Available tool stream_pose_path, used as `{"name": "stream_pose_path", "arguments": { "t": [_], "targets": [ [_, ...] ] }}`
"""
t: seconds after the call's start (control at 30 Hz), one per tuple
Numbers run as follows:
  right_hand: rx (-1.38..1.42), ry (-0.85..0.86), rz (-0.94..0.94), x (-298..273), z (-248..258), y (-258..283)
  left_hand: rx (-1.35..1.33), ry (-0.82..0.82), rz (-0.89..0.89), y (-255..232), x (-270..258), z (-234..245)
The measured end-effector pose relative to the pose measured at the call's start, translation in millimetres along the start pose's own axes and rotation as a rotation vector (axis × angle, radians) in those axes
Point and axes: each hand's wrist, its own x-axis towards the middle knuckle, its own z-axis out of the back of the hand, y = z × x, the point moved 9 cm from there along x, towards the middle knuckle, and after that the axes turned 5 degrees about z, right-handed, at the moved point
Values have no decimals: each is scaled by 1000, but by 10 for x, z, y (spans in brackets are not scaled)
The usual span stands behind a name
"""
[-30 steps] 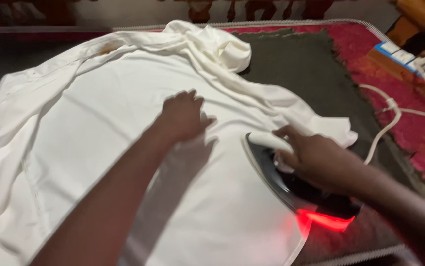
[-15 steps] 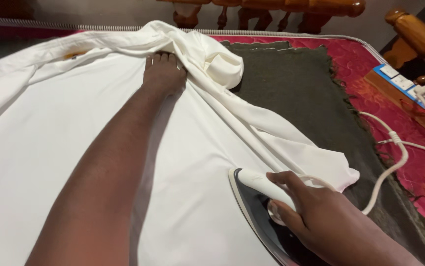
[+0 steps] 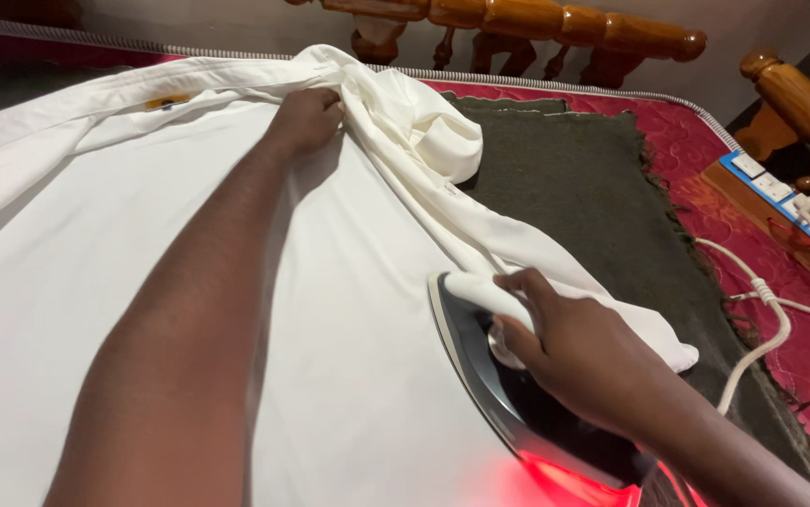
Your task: The person lays out a white shirt on a bed, buttons it up, and smooths the fabric. They then use an electric iron to press the front of the shirt, moving the iron back and forth while holding the fabric with the other hand.
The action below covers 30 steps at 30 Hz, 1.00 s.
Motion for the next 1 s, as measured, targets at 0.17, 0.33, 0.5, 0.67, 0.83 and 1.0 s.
{"name": "stream_pose_path", "arguments": {
  "t": [0.17,0.33,0.5,0.67,0.83,1.0],
  "targets": [
    [115,-152,160,315,154,266,56,36,-62,-7,-95,256],
    [151,-233,279,712,239,509,257,72,-111,-12,-565,515],
    [71,-258,315,1157,315,768,556,-19,-141,302,-1012,907],
    [92,-261,299,1569,370,1002,497,5,-9,718,-1136,1130],
    [84,-295,344,1930,497,1280,389,-105,-116,730,-1285,1199],
    [66,-331,407,2432,569,1538,445,-121,-154,867,-1238,1108]
  ]
}}
